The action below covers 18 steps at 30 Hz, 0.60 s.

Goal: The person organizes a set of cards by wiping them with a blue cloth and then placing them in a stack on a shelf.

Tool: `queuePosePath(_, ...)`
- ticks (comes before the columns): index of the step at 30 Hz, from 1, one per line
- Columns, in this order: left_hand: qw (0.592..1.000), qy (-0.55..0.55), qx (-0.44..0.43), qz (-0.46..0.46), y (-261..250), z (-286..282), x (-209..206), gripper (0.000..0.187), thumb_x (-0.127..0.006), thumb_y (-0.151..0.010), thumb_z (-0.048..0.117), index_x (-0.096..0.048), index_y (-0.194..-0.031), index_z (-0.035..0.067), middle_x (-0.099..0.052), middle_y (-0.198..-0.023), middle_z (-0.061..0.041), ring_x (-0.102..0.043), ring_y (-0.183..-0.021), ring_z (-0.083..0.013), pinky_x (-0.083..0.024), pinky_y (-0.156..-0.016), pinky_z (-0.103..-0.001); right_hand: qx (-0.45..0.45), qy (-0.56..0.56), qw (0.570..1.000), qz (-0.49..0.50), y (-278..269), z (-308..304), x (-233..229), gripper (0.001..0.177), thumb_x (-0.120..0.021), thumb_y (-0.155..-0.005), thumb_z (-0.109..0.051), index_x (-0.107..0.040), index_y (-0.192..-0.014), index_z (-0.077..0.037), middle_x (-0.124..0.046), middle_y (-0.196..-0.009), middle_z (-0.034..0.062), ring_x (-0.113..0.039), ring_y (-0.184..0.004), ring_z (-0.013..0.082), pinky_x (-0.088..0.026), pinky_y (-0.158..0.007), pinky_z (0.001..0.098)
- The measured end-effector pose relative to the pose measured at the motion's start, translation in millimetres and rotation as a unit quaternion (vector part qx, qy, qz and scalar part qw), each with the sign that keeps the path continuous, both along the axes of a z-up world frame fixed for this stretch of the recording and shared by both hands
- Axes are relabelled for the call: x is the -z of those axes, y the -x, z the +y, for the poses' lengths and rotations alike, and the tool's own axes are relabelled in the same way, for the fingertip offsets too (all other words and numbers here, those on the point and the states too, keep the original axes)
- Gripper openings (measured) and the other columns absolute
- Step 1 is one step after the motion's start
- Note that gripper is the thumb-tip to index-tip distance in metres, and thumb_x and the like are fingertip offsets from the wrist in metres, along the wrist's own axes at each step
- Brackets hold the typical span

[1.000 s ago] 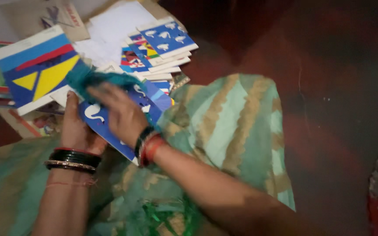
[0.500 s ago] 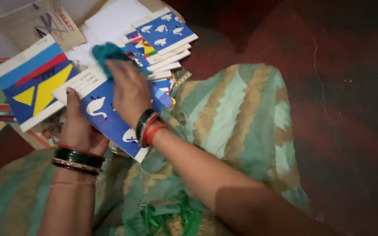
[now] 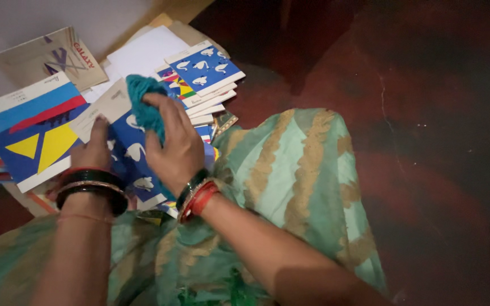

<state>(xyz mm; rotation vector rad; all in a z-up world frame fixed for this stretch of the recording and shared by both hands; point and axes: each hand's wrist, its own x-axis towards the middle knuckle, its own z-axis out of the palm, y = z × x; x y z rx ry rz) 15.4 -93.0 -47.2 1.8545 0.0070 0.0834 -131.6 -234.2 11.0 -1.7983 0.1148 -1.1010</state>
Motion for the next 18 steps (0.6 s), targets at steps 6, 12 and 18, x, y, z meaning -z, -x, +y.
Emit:
queuePosePath(6,0.945,0.308,0.059,0.088,47,-26,-70,0.06,-0.066,-0.091,0.067,-0.067,-0.119,0.014,-0.069,-0.1,-0.002,-0.063,-0.084,-0.0187,-0.05,-0.07,-0.032,-0.101,0.021,0.995,0.002,30,14,-23,0.039,-0.06,-0.088,-0.006,-0.057,-0.126,-0.01,-0.068,-0.123,0.014,-0.068,-0.115,0.0348,-0.056,-0.1,0.0395)
queuePosePath(12,0.878,0.46,0.114,0.065,97,0,-106,0.03,-0.068,-0.103,0.039,-0.067,-0.114,0.011,-0.071,-0.102,-0.005,-0.07,-0.091,-0.0201,-0.061,-0.082,-0.034,-0.226,-0.028,0.973,0.021,35,36,-21,0.037,-0.063,-0.095,-0.01,-0.059,-0.132,-0.01,-0.07,-0.122,0.0158,-0.069,-0.115,0.0349,-0.056,-0.099,0.0373)
queuePosePath(18,0.902,0.417,0.089,0.071,92,19,-83,0.034,-0.049,-0.108,0.03,-0.059,-0.133,0.009,-0.071,-0.123,-0.007,-0.07,-0.113,-0.0208,-0.06,-0.102,-0.039,-0.249,-0.064,0.966,0.013,7,44,16,0.044,-0.06,-0.089,-0.005,-0.06,-0.133,-0.01,-0.07,-0.129,0.0145,-0.069,-0.123,0.0333,-0.054,-0.106,0.0393)
